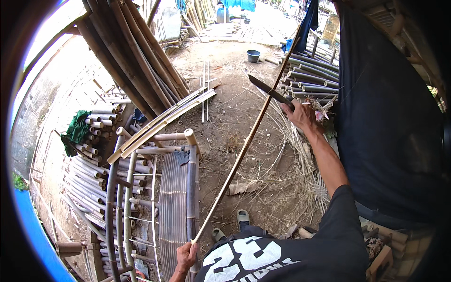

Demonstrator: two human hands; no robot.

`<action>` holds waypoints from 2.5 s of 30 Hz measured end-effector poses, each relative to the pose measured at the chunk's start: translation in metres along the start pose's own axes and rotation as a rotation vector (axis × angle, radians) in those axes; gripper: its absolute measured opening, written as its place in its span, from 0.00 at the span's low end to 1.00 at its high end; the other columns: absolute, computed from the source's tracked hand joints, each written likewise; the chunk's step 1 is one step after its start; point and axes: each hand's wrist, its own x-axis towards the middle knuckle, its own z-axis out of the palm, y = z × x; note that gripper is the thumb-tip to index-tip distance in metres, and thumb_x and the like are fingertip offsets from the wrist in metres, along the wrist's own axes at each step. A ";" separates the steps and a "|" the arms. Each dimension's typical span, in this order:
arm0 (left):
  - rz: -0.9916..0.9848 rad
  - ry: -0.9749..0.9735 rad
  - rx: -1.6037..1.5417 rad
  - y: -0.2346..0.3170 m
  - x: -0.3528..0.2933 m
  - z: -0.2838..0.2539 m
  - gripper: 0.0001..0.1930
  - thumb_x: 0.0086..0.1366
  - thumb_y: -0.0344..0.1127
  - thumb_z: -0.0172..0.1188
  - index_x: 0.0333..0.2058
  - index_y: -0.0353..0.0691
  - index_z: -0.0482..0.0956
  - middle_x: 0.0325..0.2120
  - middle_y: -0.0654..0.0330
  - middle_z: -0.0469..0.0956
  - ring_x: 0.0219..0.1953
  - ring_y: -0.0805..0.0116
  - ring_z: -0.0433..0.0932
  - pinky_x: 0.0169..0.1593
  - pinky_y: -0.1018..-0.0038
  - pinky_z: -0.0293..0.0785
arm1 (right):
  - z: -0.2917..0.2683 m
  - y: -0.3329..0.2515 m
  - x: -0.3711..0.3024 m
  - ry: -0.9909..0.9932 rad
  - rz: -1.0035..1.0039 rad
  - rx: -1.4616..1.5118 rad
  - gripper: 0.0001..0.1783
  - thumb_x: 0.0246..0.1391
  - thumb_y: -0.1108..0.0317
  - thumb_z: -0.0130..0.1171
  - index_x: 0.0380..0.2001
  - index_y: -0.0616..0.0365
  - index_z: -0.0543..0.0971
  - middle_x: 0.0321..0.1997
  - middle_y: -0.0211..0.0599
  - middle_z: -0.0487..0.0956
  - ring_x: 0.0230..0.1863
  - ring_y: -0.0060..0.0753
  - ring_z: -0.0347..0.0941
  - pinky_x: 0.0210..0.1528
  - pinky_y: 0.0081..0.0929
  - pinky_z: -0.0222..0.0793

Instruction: The person uses a large knife to shave and smooth the surface of long, thin bamboo strips. They hold the bamboo with one hand and repeatedly scrape the blade along the length of the strip to remove the outer layer and refine the shape. The person works on multiple strips, occasionally inspecting the finished pieces before continuing.

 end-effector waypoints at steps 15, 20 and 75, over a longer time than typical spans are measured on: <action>-0.087 -0.013 -0.085 -0.028 -0.031 -0.028 0.16 0.64 0.40 0.57 0.23 0.34 0.74 0.12 0.62 0.69 0.15 0.70 0.68 0.20 0.70 0.63 | -0.110 0.064 0.051 -0.050 0.641 -0.252 0.45 0.57 0.25 0.33 0.42 0.57 0.79 0.40 0.56 0.81 0.46 0.61 0.77 0.45 0.50 0.72; 0.094 -0.089 -0.076 0.050 0.054 0.012 0.15 0.61 0.38 0.62 0.41 0.32 0.77 0.21 0.66 0.72 0.23 0.78 0.68 0.25 0.76 0.66 | -0.048 0.005 -0.009 -0.023 0.337 0.123 0.40 0.56 0.26 0.39 0.35 0.56 0.77 0.26 0.45 0.81 0.32 0.53 0.80 0.36 0.49 0.74; 0.395 -0.373 0.230 0.156 0.075 -0.020 0.29 0.70 0.53 0.51 0.57 0.32 0.68 0.48 0.49 0.76 0.53 0.57 0.74 0.57 0.65 0.69 | -0.047 -0.213 -0.065 -0.081 0.166 1.335 0.09 0.58 0.63 0.60 0.34 0.59 0.77 0.20 0.25 0.73 0.17 0.15 0.68 0.18 0.17 0.66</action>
